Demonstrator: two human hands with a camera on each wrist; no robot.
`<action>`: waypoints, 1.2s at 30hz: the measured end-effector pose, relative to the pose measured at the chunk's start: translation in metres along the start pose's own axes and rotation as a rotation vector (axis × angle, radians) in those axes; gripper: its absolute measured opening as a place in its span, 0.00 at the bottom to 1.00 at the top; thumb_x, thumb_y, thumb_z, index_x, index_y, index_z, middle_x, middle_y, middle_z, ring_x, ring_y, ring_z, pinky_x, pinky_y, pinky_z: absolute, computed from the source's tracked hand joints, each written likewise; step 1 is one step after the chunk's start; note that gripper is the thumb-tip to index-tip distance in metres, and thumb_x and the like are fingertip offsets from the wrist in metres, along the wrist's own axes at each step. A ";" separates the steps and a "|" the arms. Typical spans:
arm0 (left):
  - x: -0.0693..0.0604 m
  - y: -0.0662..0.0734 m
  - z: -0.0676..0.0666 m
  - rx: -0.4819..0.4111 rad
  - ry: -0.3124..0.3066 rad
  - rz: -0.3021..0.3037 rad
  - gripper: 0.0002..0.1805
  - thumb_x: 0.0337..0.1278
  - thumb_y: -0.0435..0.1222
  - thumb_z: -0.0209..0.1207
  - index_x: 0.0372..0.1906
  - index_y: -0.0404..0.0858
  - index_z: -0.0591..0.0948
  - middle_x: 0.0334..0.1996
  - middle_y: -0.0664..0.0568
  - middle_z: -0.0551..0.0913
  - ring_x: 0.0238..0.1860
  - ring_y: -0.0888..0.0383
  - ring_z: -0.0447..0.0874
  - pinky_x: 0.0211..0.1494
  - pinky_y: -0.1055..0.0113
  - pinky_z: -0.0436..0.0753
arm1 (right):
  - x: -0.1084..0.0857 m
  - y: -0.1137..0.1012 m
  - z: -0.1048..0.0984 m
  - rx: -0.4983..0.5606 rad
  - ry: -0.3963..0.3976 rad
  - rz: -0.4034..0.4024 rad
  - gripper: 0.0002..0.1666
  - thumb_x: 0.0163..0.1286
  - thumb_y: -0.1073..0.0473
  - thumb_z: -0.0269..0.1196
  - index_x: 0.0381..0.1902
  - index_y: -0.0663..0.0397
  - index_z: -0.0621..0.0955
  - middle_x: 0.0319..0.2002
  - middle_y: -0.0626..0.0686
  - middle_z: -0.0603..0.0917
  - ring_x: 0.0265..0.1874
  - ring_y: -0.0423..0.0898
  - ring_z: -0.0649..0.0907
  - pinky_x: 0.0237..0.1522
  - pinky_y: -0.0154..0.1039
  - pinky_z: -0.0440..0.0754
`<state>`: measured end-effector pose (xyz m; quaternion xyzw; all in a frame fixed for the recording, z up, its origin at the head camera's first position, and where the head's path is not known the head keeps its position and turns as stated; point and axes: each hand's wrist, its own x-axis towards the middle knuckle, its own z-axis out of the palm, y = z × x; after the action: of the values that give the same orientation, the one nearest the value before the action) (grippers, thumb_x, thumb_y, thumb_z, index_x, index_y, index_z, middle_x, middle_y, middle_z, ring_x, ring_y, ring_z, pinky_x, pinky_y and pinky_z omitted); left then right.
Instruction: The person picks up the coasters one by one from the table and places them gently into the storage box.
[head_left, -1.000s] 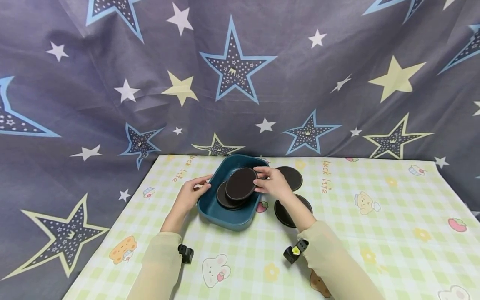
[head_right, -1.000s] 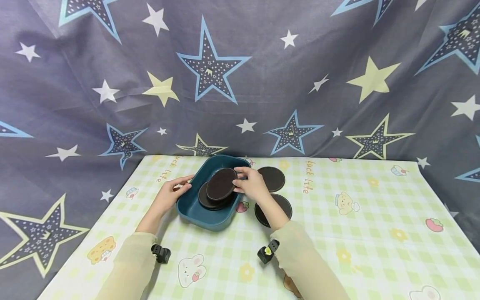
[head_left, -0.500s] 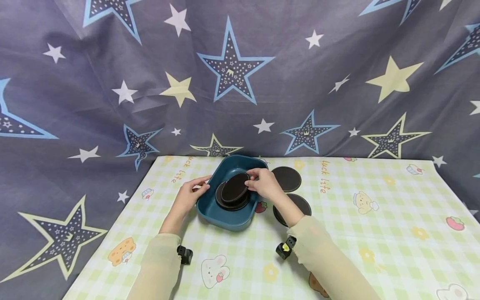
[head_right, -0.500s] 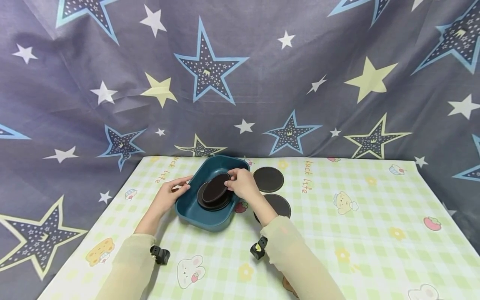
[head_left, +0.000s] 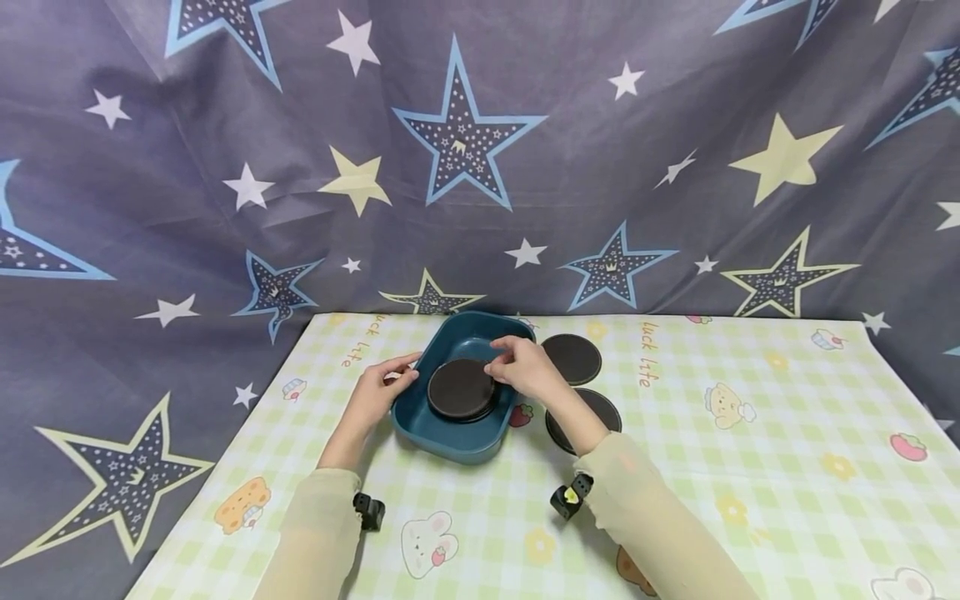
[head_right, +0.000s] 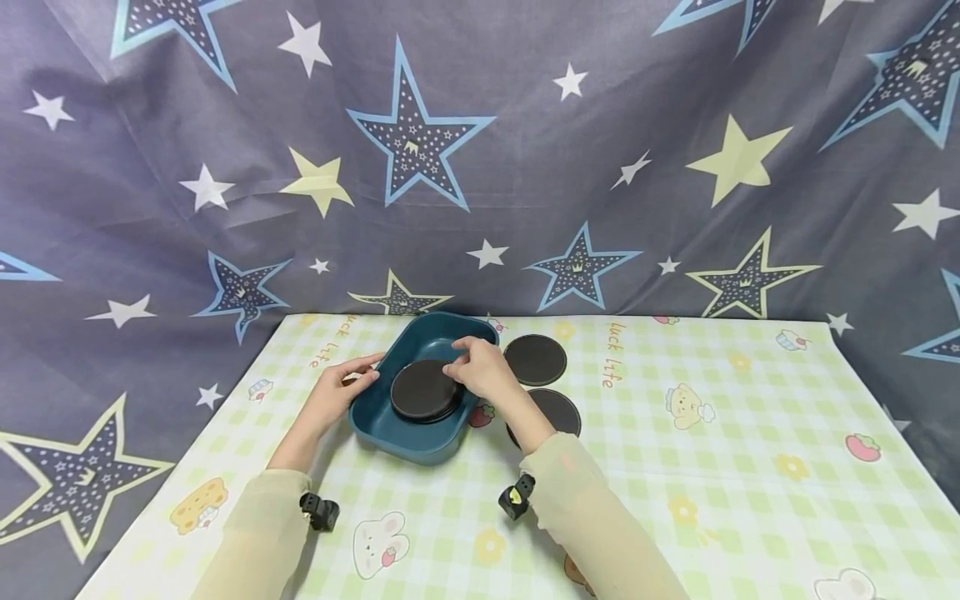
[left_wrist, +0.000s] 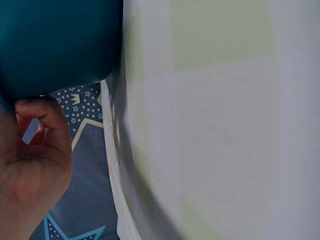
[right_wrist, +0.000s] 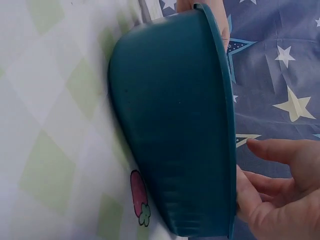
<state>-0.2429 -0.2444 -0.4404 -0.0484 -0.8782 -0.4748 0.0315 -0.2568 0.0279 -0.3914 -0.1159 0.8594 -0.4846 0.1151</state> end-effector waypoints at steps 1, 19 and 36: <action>0.000 0.000 0.000 -0.007 0.002 -0.003 0.21 0.70 0.39 0.59 0.65 0.41 0.79 0.43 0.42 0.83 0.37 0.64 0.79 0.43 0.75 0.77 | 0.000 0.000 0.000 0.012 -0.005 -0.005 0.28 0.71 0.59 0.64 0.66 0.60 0.75 0.44 0.56 0.87 0.39 0.45 0.87 0.44 0.37 0.83; 0.001 0.001 -0.001 -0.010 0.003 -0.007 0.20 0.70 0.40 0.59 0.64 0.43 0.80 0.44 0.43 0.83 0.35 0.64 0.79 0.42 0.74 0.77 | -0.016 0.013 -0.022 0.257 -0.066 -0.137 0.25 0.68 0.66 0.62 0.63 0.66 0.77 0.54 0.71 0.81 0.47 0.49 0.87 0.51 0.41 0.85; 0.000 0.001 0.000 -0.010 -0.004 -0.008 0.21 0.70 0.40 0.59 0.65 0.43 0.80 0.44 0.42 0.83 0.36 0.62 0.80 0.42 0.73 0.77 | -0.034 0.036 -0.043 0.296 -0.017 -0.154 0.27 0.69 0.66 0.63 0.64 0.73 0.74 0.56 0.72 0.80 0.45 0.46 0.86 0.50 0.47 0.86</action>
<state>-0.2423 -0.2435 -0.4394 -0.0460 -0.8760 -0.4793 0.0275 -0.2406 0.0912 -0.3979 -0.1673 0.7661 -0.6123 0.1006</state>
